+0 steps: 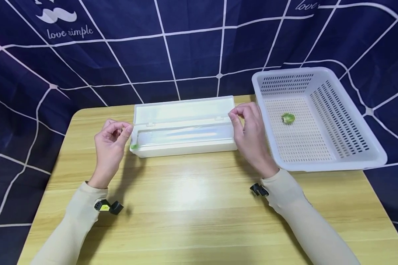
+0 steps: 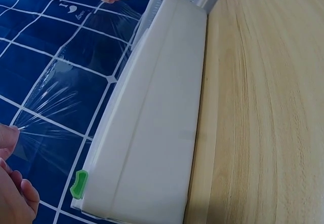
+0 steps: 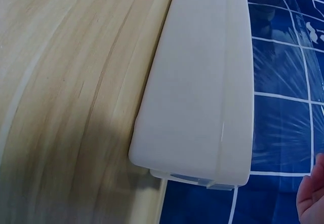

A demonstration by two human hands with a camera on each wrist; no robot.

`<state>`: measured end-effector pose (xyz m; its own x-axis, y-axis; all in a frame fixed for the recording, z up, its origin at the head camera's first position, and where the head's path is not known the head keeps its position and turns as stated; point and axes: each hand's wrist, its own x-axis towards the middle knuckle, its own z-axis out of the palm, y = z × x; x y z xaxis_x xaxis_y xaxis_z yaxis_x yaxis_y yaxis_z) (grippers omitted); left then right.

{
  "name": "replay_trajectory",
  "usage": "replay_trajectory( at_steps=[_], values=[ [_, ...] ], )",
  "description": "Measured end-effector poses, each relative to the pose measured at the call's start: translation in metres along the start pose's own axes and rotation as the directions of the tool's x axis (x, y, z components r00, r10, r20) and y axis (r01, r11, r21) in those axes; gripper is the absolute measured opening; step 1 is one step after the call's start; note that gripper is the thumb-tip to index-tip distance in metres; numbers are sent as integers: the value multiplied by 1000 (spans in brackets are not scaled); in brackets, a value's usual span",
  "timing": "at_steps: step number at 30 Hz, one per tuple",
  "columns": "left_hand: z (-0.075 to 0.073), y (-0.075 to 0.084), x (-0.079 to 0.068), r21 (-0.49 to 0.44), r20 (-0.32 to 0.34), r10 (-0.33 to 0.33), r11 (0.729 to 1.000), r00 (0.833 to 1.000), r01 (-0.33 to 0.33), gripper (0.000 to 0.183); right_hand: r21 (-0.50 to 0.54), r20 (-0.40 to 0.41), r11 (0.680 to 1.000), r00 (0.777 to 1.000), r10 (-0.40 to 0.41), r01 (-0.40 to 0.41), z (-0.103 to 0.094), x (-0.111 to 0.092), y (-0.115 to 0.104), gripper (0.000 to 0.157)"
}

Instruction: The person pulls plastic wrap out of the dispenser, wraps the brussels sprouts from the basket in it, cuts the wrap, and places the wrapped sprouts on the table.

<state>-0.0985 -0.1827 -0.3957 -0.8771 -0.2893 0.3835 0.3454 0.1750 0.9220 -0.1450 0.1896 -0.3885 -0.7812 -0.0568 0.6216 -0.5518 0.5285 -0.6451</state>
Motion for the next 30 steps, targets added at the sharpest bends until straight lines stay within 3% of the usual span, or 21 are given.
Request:
replay_trajectory(
  at_steps=[30],
  values=[
    [-1,8,-2,0,17,38,999,999,-38,8,5,-25,1000,1000,-10,10,-6,-2,-7,9]
  ],
)
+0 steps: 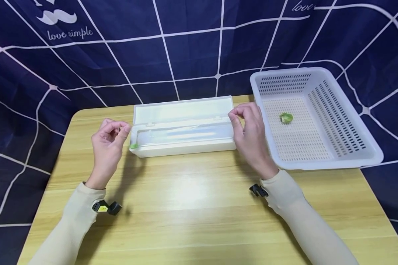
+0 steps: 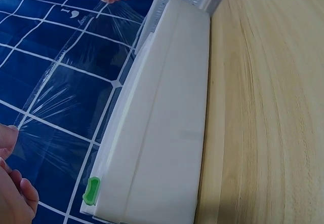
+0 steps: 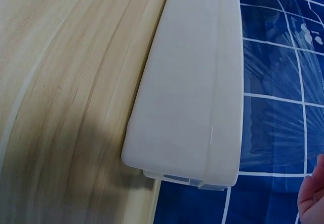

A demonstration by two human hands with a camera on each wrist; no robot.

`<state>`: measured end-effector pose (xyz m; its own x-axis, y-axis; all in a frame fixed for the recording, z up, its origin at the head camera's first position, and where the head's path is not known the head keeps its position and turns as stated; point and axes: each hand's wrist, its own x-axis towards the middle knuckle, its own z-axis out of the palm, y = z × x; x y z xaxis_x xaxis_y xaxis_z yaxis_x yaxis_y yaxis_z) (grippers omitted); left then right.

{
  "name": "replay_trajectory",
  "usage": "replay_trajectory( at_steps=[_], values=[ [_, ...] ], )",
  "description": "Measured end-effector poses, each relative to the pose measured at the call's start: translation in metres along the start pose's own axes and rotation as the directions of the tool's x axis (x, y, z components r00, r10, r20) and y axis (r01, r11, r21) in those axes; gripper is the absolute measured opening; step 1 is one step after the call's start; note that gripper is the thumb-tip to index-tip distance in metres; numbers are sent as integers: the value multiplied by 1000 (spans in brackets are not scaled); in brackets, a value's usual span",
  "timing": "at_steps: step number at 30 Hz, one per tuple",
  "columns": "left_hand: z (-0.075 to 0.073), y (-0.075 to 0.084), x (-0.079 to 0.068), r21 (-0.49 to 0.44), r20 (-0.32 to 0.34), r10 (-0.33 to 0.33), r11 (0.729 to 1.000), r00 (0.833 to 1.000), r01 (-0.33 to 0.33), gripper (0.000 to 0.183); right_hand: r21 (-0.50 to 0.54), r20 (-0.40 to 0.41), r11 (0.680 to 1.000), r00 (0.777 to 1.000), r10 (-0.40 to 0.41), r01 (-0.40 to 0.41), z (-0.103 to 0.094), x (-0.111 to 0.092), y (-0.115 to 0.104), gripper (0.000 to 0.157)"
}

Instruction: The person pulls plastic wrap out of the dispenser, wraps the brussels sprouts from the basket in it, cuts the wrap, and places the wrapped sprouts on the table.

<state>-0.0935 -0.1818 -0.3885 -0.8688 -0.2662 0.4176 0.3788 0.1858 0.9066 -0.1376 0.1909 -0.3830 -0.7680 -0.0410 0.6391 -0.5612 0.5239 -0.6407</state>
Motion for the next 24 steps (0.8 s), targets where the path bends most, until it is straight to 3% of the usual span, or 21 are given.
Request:
replay_trajectory(
  at_steps=[10,17,24],
  values=[
    [-2,-1,2,8,5,9,1000,1000,-9,7,12,-3,1000,1000,-2,2,-1,2,-2,8],
    [0,2,2,-16,2,15,1000,1000,-15,8,-19,21,999,999,-47,47,-5,4,0,11],
    [-2,3,3,-23,-2,19,1000,1000,-19,10,13,-22,999,999,-45,45,-3,6,-1,7]
  ],
)
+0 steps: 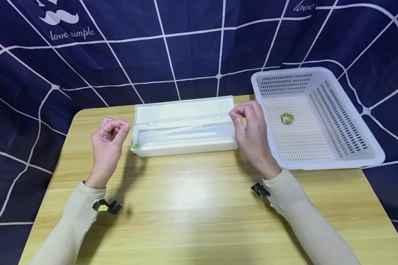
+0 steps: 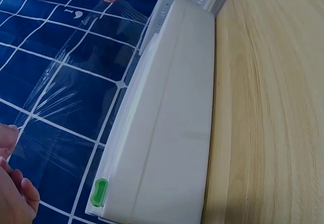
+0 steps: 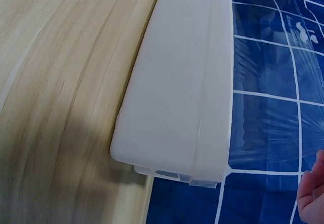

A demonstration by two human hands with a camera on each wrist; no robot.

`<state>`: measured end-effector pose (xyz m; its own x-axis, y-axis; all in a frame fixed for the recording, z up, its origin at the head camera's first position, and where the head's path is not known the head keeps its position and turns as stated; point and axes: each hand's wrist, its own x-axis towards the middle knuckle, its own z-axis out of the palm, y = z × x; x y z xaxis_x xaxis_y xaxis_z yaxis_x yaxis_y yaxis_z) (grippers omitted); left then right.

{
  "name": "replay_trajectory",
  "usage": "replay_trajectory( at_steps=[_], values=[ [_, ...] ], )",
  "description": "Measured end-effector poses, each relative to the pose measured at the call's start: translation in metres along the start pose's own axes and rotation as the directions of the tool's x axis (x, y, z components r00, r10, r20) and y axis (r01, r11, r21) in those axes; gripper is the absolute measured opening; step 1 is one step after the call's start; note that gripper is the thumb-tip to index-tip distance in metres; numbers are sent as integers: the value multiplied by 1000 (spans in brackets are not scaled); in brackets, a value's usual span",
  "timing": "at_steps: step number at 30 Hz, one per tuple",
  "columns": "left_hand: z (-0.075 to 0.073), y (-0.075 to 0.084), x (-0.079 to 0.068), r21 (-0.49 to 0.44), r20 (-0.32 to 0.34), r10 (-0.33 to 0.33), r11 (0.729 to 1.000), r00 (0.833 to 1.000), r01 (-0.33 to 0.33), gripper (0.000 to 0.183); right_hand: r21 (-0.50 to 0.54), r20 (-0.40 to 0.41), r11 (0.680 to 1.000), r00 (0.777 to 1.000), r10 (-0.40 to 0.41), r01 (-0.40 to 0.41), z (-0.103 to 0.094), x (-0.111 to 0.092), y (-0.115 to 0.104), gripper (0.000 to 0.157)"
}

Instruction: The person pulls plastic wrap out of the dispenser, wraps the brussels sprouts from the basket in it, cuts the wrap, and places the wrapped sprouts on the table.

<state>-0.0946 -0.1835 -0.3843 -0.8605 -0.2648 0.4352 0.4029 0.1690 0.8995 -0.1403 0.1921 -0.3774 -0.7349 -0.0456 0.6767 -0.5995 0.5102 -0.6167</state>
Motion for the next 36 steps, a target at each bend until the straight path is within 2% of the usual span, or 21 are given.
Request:
replay_trajectory(
  at_steps=[36],
  values=[
    [-2,9,2,-12,4,32,999,999,-32,12,19,-23,1000,1000,3,-2,-2,6,-10,6]
  ],
)
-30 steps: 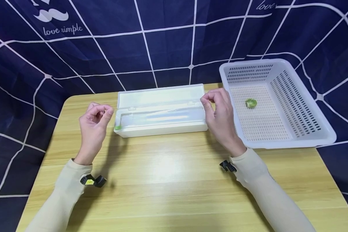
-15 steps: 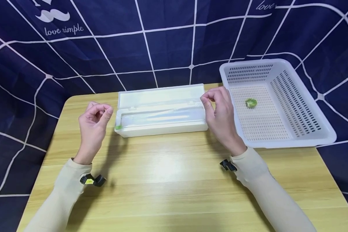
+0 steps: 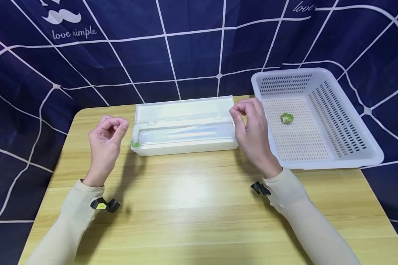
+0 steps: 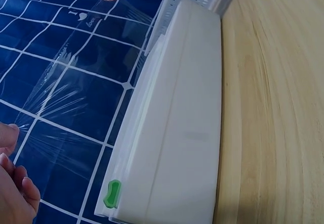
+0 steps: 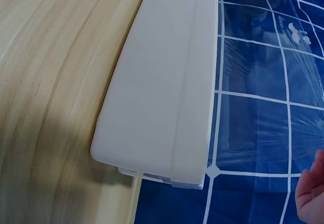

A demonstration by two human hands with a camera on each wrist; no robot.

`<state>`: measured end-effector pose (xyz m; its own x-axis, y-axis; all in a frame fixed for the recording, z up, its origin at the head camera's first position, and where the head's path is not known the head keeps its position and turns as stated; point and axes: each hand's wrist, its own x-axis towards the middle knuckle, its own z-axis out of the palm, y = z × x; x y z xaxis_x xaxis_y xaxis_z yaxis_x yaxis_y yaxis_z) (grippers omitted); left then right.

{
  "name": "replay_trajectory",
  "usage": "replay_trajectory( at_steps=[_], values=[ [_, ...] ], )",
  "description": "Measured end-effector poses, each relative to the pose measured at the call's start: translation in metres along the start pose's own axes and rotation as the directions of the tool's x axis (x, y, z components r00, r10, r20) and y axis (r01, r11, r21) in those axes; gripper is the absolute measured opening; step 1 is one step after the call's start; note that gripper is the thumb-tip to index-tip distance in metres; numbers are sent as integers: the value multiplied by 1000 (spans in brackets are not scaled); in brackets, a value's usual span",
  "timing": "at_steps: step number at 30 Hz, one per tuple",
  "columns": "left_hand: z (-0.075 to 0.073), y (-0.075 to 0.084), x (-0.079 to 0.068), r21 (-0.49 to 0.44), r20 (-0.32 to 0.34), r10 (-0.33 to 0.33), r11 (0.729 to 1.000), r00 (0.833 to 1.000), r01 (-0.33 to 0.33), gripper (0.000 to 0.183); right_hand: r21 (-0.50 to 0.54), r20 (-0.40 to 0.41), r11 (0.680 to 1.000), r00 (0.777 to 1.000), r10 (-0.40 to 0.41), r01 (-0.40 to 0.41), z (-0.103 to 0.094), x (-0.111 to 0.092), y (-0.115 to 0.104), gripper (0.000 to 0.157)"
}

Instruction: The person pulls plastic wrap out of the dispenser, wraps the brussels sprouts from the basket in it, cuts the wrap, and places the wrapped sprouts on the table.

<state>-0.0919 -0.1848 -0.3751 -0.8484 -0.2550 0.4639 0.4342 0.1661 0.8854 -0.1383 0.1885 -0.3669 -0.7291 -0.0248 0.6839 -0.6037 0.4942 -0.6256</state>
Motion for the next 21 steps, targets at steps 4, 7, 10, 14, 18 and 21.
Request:
replay_trajectory(
  at_steps=[4,7,10,14,18,21],
  values=[
    [0,1,1,-4,3,-3,1000,1000,3,11,-5,-2,1000,1000,-2,2,-1,0,0,6],
    [0,2,2,-2,4,-1,1000,1000,1,9,-6,-2,1000,1000,-7,7,-2,0,-1,6],
    [0,3,4,-5,7,-4,1000,1000,4,8,-6,-4,1000,1000,-10,10,-2,1,-1,6],
    [0,5,5,-6,12,-14,1000,1000,14,8,-7,-7,1000,1000,-7,7,-3,1,-3,6],
    [-1,7,5,6,7,-7,1000,1000,7,5,-8,1,1000,1000,-10,10,-4,3,-6,6],
    [0,7,5,-2,-2,1,1000,1000,-1,4,-18,15,1000,1000,-12,12,-5,5,-7,7]
  ],
)
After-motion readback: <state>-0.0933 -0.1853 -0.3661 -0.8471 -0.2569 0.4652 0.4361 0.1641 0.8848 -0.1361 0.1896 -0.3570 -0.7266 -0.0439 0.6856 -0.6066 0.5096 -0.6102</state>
